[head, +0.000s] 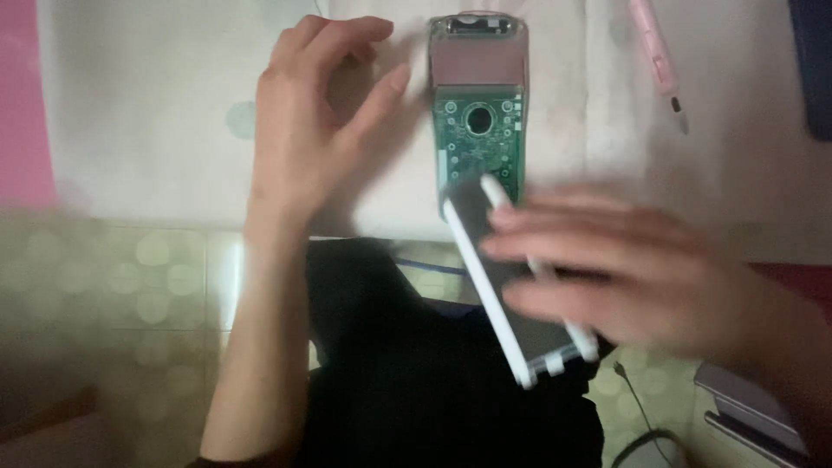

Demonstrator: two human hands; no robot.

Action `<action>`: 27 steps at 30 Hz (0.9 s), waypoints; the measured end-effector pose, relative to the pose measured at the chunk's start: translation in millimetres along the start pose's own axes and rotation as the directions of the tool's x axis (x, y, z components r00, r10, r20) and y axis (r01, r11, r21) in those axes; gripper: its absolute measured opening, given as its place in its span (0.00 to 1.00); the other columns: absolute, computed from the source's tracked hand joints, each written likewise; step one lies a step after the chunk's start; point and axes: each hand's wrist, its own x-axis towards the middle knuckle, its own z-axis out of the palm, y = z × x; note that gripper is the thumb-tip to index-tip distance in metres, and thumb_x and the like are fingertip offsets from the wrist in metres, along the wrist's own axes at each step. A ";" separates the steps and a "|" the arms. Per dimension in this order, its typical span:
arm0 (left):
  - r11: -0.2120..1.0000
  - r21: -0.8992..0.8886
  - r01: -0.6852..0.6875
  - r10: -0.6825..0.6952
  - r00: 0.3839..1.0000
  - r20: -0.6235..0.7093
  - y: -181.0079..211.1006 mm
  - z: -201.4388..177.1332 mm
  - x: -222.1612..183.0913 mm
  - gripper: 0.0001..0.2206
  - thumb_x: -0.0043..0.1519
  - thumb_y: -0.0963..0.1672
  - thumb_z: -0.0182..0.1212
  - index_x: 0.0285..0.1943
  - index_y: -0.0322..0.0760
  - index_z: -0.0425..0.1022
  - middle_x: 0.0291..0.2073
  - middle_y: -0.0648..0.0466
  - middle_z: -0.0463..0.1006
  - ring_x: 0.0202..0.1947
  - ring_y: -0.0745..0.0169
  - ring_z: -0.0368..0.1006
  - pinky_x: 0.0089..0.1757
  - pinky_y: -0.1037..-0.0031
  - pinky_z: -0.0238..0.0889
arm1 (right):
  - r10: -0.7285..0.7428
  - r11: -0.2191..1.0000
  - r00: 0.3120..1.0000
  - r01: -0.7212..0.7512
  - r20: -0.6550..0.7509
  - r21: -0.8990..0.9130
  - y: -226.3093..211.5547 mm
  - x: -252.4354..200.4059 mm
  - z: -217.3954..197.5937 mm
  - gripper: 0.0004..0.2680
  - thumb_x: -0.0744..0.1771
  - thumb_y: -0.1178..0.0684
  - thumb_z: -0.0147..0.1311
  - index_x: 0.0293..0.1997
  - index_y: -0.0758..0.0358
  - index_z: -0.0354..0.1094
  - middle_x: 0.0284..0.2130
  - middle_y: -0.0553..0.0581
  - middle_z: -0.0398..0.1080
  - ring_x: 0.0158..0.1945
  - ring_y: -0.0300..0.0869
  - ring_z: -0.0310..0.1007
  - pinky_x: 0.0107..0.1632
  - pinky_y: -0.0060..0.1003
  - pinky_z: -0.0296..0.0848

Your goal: Disassembling and reassembling components of a mobile phone, specifically handling the keypad and outer casing.

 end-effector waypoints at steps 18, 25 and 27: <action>1.000 0.012 -0.007 0.007 1.000 -0.003 3.4 3.5 3.3 0.12 0.71 0.46 0.60 0.57 0.32 0.77 0.45 0.48 0.74 0.46 0.53 0.71 0.49 0.65 0.61 | 0.486 0.873 0.870 -0.488 -0.086 0.000 11.4 16.0 -15.5 0.22 0.61 0.57 0.69 0.62 0.62 0.69 0.54 0.60 0.77 0.45 0.46 0.82 0.40 0.38 0.78; 0.999 0.036 0.009 -0.008 1.000 -0.006 -0.6 4.7 3.4 0.14 0.72 0.48 0.59 0.57 0.33 0.77 0.43 0.49 0.75 0.46 0.55 0.70 0.45 0.66 0.62 | 0.285 0.941 0.958 -0.279 -0.009 0.193 0.6 -13.0 -22.0 0.23 0.53 0.69 0.50 0.52 0.65 0.71 0.54 0.60 0.77 0.62 0.51 0.78 0.67 0.50 0.76; 0.999 0.050 0.021 -0.021 1.000 0.006 1.4 2.2 3.7 0.14 0.71 0.48 0.59 0.57 0.34 0.77 0.45 0.49 0.75 0.47 0.52 0.70 0.47 0.64 0.62 | 0.388 0.917 0.921 -0.383 -0.025 0.115 -3.1 6.1 -32.3 0.20 0.57 0.65 0.53 0.54 0.62 0.71 0.57 0.55 0.76 0.64 0.45 0.75 0.63 0.42 0.74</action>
